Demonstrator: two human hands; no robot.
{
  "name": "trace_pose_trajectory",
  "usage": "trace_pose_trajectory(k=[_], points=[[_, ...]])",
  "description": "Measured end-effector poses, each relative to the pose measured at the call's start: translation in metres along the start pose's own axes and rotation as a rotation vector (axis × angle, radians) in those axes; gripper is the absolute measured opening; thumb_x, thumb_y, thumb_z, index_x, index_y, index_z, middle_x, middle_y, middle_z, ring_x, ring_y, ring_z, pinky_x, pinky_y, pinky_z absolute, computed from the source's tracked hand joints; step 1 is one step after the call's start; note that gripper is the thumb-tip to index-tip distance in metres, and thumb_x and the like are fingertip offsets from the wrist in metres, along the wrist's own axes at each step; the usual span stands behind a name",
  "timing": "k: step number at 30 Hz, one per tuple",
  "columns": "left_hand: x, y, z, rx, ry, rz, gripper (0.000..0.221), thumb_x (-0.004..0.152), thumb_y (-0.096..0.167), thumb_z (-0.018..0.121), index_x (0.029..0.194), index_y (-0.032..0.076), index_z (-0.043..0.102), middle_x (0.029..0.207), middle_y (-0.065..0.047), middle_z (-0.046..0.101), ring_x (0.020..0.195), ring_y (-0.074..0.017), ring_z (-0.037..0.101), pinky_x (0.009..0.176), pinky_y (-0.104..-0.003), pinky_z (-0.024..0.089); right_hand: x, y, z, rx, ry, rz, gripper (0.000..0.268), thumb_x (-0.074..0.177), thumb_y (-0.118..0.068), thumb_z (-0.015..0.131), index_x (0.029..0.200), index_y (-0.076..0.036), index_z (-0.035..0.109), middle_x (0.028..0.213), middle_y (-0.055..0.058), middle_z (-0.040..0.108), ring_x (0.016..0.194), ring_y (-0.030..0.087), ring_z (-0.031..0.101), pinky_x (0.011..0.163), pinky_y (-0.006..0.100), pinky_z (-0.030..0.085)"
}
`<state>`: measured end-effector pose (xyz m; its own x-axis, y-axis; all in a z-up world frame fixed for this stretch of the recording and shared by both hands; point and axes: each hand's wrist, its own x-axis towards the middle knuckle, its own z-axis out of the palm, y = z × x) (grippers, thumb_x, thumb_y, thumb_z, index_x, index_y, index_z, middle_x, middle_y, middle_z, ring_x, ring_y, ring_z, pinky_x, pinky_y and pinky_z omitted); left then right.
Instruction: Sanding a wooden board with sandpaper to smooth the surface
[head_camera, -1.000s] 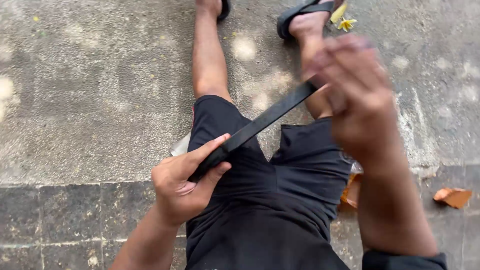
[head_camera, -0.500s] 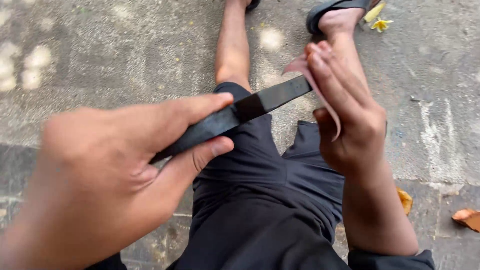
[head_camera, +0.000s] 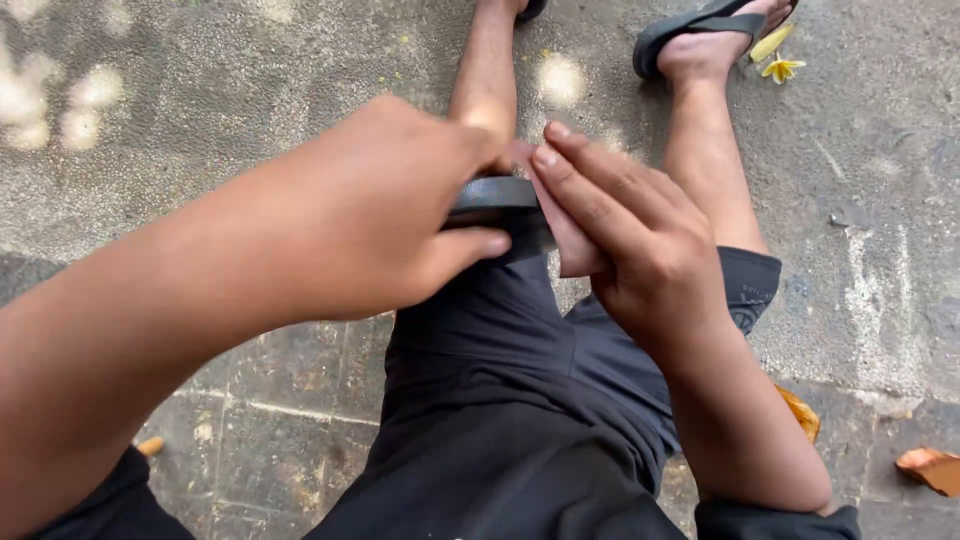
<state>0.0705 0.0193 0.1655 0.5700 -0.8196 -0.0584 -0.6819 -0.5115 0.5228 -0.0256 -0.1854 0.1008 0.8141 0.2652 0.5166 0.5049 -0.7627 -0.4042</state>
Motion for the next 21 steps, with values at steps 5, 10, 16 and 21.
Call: trace_pose_trajectory(k=[5,10,16,21], points=[[-0.029,-0.015,0.012,0.213,0.066,-0.127,0.037,0.090,0.035,0.078,0.109,0.007,0.064,0.077,-0.008,0.077,0.044,-0.0240,0.069,0.042,-0.038,0.052,-0.004,0.009,-0.008,-0.145,-0.067,-0.012,0.041,0.093,-0.005,0.067,0.133,0.004,0.070,0.142,0.021,0.066,0.127,0.037,0.068,0.104,0.045,0.053],[-0.039,-0.005,0.020,0.149,0.168,-0.182,0.028,0.091,0.026,0.079,0.091,0.009,0.057,0.065,-0.005,0.072,0.046,-0.0258,0.068,0.042,-0.042,0.047,-0.004,-0.004,-0.036,-0.587,-0.187,-0.037,0.040,0.110,-0.016,0.058,0.146,-0.005,0.072,0.153,0.015,0.065,0.140,0.030,0.063,0.115,0.042,0.046],[-0.029,-0.004,0.024,0.210,0.087,-0.129,0.029,0.097,0.031,0.074,0.097,0.009,0.054,0.070,-0.008,0.072,0.039,-0.0233,0.067,0.035,-0.037,0.048,-0.015,0.010,-0.017,-0.768,-0.258,-0.094,0.042,0.112,-0.027,0.054,0.153,-0.025,0.064,0.157,0.007,0.059,0.139,0.026,0.063,0.118,0.040,0.045],[-0.025,-0.002,0.026,0.211,0.066,-0.113,0.028,0.097,0.030,0.074,0.102,0.007,0.058,0.069,-0.009,0.073,0.035,-0.0232,0.067,0.032,-0.036,0.048,-0.019,0.007,-0.029,-0.938,-0.288,-0.103,0.041,0.109,-0.030,0.056,0.147,-0.021,0.070,0.153,0.004,0.065,0.139,0.025,0.063,0.115,0.037,0.050]])
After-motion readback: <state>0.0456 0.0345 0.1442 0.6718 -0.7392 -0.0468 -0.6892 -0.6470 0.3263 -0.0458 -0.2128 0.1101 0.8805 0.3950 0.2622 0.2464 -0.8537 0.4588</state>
